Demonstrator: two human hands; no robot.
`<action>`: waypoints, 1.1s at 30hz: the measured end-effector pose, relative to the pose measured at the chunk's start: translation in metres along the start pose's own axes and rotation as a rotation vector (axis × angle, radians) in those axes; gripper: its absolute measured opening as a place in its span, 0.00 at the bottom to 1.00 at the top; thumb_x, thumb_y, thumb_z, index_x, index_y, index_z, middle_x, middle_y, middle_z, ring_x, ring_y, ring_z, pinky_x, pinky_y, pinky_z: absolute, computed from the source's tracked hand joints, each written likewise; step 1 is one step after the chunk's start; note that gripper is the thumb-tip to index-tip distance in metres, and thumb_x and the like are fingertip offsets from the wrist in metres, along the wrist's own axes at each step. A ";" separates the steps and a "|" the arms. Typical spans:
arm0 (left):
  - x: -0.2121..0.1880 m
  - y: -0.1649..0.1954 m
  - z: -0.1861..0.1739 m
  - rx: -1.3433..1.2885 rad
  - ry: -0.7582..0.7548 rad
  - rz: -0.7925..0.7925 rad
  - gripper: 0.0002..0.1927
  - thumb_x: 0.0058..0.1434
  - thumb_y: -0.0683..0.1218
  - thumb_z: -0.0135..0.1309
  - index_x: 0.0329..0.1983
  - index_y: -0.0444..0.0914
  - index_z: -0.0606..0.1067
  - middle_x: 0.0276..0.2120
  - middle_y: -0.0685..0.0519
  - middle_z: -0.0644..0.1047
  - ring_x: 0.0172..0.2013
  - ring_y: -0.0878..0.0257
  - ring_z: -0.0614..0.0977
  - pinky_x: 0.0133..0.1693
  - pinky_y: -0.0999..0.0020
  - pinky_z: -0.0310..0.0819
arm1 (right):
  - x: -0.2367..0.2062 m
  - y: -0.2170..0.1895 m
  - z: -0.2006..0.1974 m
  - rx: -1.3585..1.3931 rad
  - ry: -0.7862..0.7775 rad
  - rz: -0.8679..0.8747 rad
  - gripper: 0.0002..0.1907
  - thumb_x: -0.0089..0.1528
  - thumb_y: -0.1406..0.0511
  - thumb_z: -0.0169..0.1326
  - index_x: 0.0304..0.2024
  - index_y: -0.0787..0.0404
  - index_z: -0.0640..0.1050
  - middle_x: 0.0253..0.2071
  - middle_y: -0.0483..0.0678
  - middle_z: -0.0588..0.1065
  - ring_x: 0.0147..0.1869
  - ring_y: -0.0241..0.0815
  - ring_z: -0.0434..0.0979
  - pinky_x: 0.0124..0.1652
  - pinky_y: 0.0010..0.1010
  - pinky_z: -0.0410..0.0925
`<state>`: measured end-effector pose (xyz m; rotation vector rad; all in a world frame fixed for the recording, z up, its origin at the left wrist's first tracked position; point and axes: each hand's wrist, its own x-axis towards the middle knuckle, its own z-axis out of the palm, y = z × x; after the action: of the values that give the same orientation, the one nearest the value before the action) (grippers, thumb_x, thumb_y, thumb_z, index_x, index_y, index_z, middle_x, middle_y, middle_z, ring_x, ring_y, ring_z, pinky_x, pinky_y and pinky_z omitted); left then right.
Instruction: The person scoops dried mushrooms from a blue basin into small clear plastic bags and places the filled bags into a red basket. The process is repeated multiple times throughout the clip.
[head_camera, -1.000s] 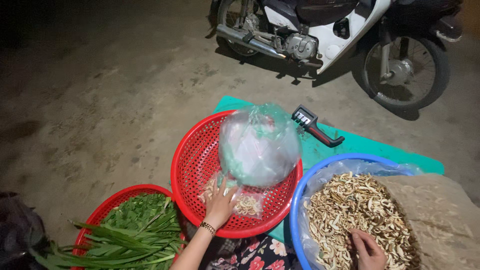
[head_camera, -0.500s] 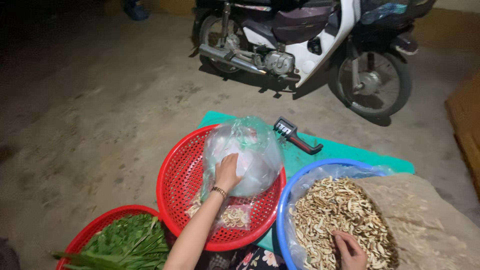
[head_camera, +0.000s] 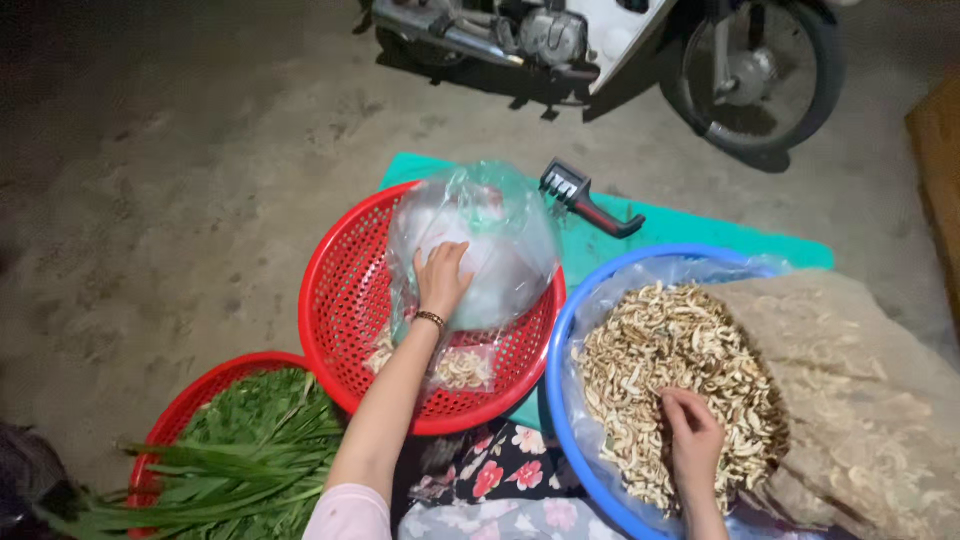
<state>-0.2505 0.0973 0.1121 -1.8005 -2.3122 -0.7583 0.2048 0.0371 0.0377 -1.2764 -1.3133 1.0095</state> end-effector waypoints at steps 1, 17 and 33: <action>-0.002 -0.001 0.000 -0.028 0.062 0.034 0.27 0.51 0.50 0.67 0.56 0.48 0.77 0.53 0.54 0.77 0.57 0.58 0.76 0.65 0.41 0.53 | 0.001 -0.004 0.002 0.026 -0.010 -0.004 0.07 0.66 0.71 0.56 0.44 0.69 0.82 0.47 0.49 0.79 0.49 0.36 0.77 0.47 0.24 0.69; -0.004 0.016 -0.101 -0.337 0.321 0.065 0.10 0.59 0.52 0.66 0.31 0.43 0.81 0.33 0.58 0.83 0.37 0.60 0.82 0.54 0.58 0.64 | -0.007 -0.034 0.002 0.184 0.032 0.217 0.07 0.68 0.70 0.55 0.46 0.66 0.82 0.46 0.49 0.79 0.42 0.40 0.76 0.41 0.29 0.69; -0.010 0.040 -0.160 -0.641 0.444 0.000 0.06 0.58 0.42 0.66 0.31 0.35 0.80 0.31 0.52 0.83 0.34 0.62 0.83 0.41 0.67 0.75 | -0.010 -0.152 0.024 -0.051 -0.043 -0.106 0.09 0.65 0.70 0.56 0.45 0.67 0.83 0.47 0.49 0.80 0.51 0.36 0.78 0.49 0.24 0.69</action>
<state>-0.2440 0.0237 0.2593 -1.5800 -1.8923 -1.8412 0.1569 0.0149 0.1828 -1.2160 -1.4323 0.9390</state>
